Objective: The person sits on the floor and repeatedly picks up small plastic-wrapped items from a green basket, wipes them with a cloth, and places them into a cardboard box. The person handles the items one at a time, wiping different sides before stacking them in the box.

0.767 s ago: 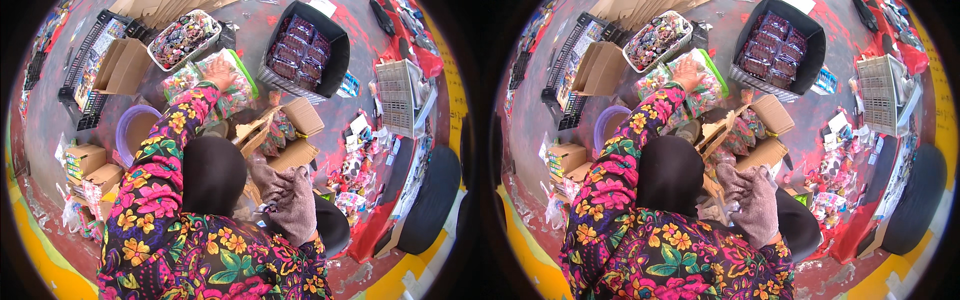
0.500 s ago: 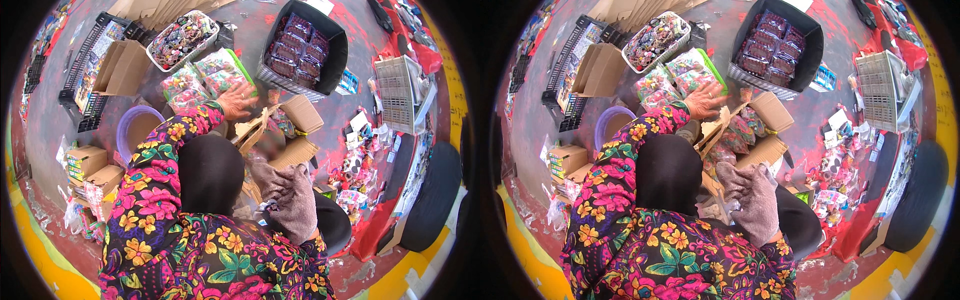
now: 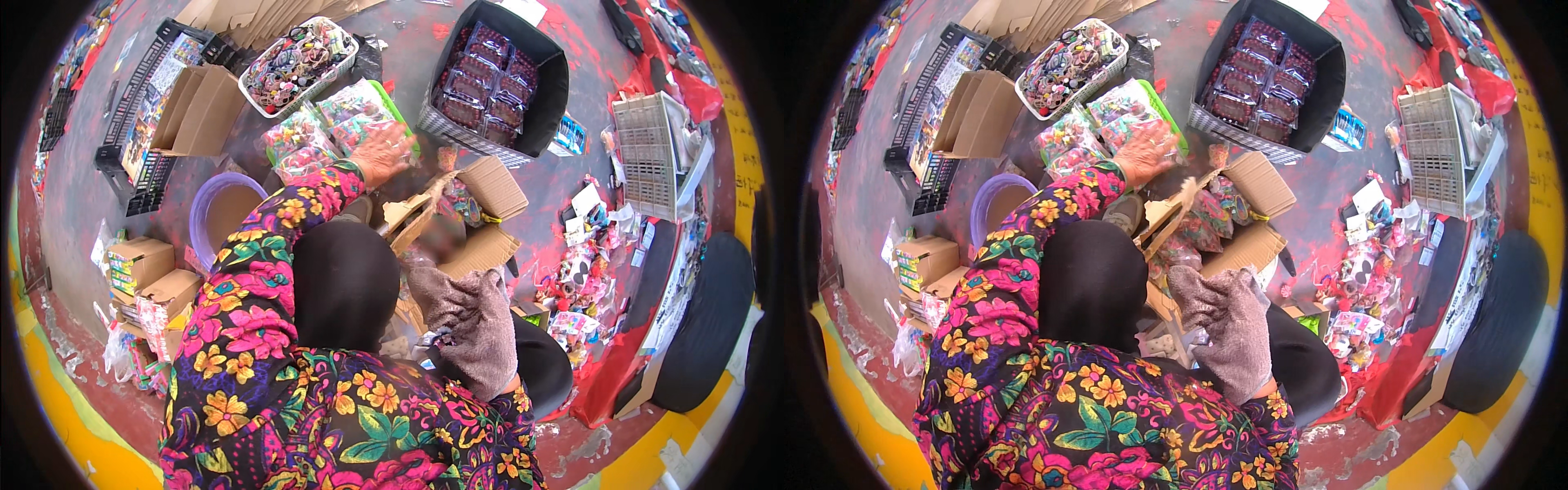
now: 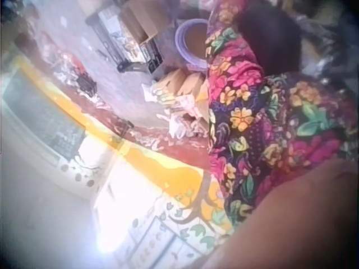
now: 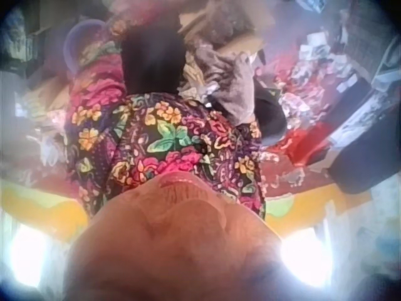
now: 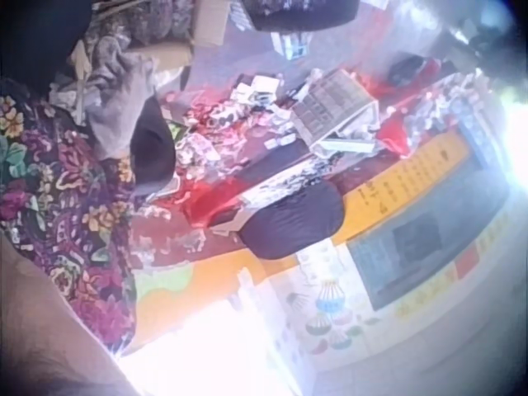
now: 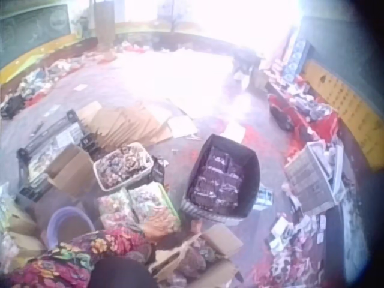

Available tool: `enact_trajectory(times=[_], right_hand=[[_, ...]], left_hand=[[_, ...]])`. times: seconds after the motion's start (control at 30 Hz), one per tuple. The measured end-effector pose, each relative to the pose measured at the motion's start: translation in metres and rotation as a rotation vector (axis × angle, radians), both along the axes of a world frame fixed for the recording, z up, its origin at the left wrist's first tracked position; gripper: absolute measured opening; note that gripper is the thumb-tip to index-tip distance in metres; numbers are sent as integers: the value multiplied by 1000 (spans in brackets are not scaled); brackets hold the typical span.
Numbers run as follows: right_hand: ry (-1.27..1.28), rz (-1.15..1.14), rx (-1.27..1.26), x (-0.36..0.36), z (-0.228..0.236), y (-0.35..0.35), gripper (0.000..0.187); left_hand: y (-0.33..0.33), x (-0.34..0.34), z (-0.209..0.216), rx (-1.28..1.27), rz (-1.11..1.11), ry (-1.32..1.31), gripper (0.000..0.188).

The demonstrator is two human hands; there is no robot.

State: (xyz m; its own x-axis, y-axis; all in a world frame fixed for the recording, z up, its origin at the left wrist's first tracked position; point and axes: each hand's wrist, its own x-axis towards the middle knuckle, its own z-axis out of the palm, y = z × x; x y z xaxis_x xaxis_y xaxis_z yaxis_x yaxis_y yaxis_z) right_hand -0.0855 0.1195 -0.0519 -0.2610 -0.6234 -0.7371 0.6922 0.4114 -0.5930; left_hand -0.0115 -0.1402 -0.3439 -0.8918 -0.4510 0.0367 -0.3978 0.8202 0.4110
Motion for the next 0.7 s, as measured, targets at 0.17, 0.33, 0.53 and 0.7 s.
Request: enact_trajectory(times=[0.17,0.33,0.53,0.7], right_hand=[[-227,-159,61,0,-2,-2,43],[-187,-155,23,-1,-2,-1,44],[-156,-157,-76,3,5,11,44],[-100,-132,-137,7,27,9,42]], left_hand=[[-14,30,-2,17,216,-235,75],[-32,14,12,83,145,-400,77],[-24,39,31,135,101,-309,72],[7,92,21,64,-179,-431,65]])
